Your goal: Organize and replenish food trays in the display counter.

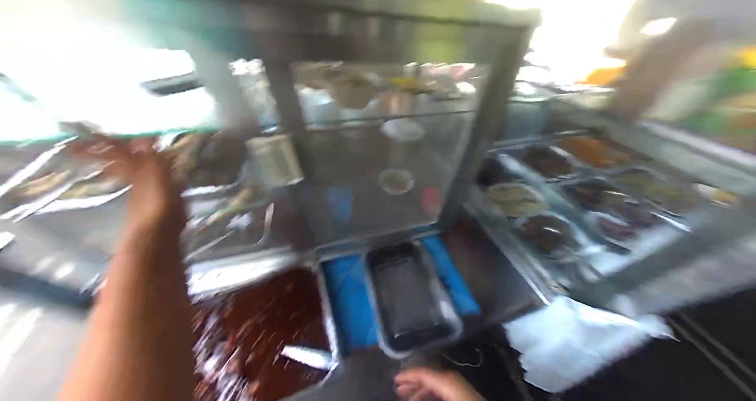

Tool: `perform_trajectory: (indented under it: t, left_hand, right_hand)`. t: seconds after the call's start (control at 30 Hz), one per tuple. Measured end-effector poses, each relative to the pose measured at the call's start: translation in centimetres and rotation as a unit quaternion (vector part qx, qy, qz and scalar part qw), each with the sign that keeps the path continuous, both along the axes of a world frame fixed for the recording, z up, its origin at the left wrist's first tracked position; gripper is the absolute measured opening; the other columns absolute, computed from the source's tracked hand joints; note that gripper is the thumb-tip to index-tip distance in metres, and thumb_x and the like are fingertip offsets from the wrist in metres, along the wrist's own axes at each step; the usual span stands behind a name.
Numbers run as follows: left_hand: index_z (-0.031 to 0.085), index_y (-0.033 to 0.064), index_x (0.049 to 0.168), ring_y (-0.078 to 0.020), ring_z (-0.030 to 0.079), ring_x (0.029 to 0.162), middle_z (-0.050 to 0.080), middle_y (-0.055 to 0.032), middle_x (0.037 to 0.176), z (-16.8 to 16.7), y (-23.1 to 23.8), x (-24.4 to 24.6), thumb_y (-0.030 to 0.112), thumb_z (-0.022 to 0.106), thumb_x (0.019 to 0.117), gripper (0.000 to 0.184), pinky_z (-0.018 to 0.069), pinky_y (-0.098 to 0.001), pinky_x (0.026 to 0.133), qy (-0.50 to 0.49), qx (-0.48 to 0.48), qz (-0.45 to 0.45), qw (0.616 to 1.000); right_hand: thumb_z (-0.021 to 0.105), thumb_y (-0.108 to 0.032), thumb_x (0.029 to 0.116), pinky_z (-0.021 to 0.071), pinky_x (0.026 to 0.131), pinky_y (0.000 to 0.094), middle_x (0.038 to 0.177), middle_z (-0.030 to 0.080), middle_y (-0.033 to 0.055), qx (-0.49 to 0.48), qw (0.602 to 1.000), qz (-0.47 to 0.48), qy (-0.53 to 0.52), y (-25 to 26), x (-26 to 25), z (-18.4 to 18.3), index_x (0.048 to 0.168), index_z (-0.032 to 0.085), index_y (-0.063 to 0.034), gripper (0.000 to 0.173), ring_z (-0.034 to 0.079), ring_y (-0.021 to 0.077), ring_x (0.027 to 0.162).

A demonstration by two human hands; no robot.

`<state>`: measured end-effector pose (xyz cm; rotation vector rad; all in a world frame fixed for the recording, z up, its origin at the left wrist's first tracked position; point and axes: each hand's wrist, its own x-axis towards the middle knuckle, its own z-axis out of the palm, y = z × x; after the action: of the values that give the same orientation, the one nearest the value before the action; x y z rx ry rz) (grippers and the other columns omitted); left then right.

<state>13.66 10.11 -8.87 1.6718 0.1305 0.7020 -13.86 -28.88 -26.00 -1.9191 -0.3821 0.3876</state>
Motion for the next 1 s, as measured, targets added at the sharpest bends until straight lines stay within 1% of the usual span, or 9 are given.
perform_trajectory:
  t: [0.1,0.13,0.2,0.27,0.37,0.53,0.7,0.87,1.0]
  left_hand:
    - [-0.011,0.0229,0.165,-0.0154,0.016,0.156,-0.004,-0.0069,0.172,0.1,2.3,-1.0,0.043,0.041,0.1079,0.079,0.0276,-0.0409,0.124,-0.023,-0.006,-0.05,0.998]
    - [-0.007,0.0228,0.165,-0.0142,0.016,0.156,-0.005,-0.0048,0.173,0.4,3.1,-2.1,0.041,0.041,0.1078,0.077,0.0274,-0.04,0.124,-0.011,0.008,-0.068,0.998]
    - [0.018,0.0199,0.165,-0.0154,0.024,0.154,0.01,-0.0021,0.173,0.5,5.4,-4.9,0.038,0.046,0.1071,0.067,0.0325,-0.0423,0.121,0.023,0.014,-0.077,0.997]
    - [0.038,0.0176,0.158,-0.0193,0.041,0.145,0.035,-0.0046,0.164,0.0,8.0,-8.3,0.039,0.048,0.107,0.056,0.041,-0.047,0.114,0.074,0.016,-0.046,0.996]
    - [0.052,0.014,0.146,-0.0229,0.053,0.133,0.053,-0.0086,0.149,-3.9,12.8,-13.4,0.039,0.05,0.1061,0.047,0.0467,-0.0503,0.106,0.15,0.042,0.023,0.987]
    - [0.057,0.0061,0.137,-0.0338,0.06,0.123,0.061,-0.0185,0.137,-13.9,17.3,-22.0,0.033,0.048,0.1084,0.04,0.0478,-0.0584,0.099,0.305,-0.012,0.095,0.948]
    - [0.059,0.0036,0.133,-0.0311,0.068,0.103,0.069,-0.0182,0.119,-23.1,17.0,-25.6,0.031,0.047,0.1098,0.038,0.0546,-0.0523,0.086,0.413,-0.081,0.083,0.903]
    - [0.069,0.0046,0.114,-0.0269,0.067,0.081,0.071,-0.0139,0.093,-26.8,14.7,-24.4,0.033,0.057,0.1058,0.031,0.0536,-0.0528,0.075,0.397,-0.025,0.071,0.915]
    - [0.068,0.0072,0.109,-0.0258,0.069,0.08,0.072,-0.0102,0.091,-28.2,13.9,-22.7,0.03,0.067,0.1006,0.024,0.0547,-0.055,0.077,0.399,0.036,0.095,0.911]
  right_hand:
    - [0.065,-0.014,0.1004,0.0589,0.1,0.0415,0.126,0.072,0.013,-0.015,0.998,0.056,0.027,0.0,1.1,-0.3,0.135,0.062,0.0012,0.038,0.072,0.021,0.112]
    - [0.064,-0.013,0.101,0.059,0.1,0.0412,0.126,0.072,0.0132,-0.012,0.997,0.071,0.036,0.3,1.5,-0.3,0.135,0.063,0.0018,0.037,0.072,0.0212,0.112]
    - [0.062,-0.012,0.1017,0.0593,0.099,0.0404,0.125,0.072,0.0128,-0.009,0.994,0.097,0.051,1.2,2.6,-0.3,0.134,0.063,0.0016,0.035,0.072,0.021,0.11]
    - [0.062,-0.013,0.1018,0.0596,0.098,0.0386,0.123,0.073,0.0107,-0.018,0.991,0.119,0.049,2.7,3.9,-0.5,0.134,0.064,-0.0001,0.035,0.073,0.0187,0.109]
    - [0.064,-0.02,0.1008,0.0611,0.094,0.0351,0.118,0.075,0.0066,-0.05,0.988,0.146,0.005,5.7,6.0,-1.6,0.131,0.067,-0.0043,0.034,0.073,0.0142,0.104]
    - [0.062,-0.029,0.1001,0.0608,0.083,0.0437,0.107,0.073,0.0073,-0.245,0.953,0.131,-0.121,11.8,8.9,-3.8,0.119,0.073,-0.0108,0.029,0.072,0.0208,0.091]
    - [0.065,-0.034,0.0979,0.0572,0.088,0.0487,0.119,0.066,0.0156,-0.405,0.904,0.113,-0.077,16.8,10.1,-4.0,0.121,0.07,-0.0087,0.034,0.067,0.032,0.107]
    - [0.07,-0.034,0.0951,0.0576,0.087,0.0512,0.132,0.058,0.0212,-0.498,0.864,0.077,-0.013,19.1,9.2,-3.8,0.123,0.067,-0.0096,0.038,0.066,0.0368,0.109]
    - [0.073,-0.031,0.0924,0.0582,0.086,0.0504,0.13,0.058,0.0217,-0.505,0.863,0.035,-0.002,18.9,8.8,-4.3,0.12,0.07,-0.0094,0.035,0.066,0.0369,0.108]
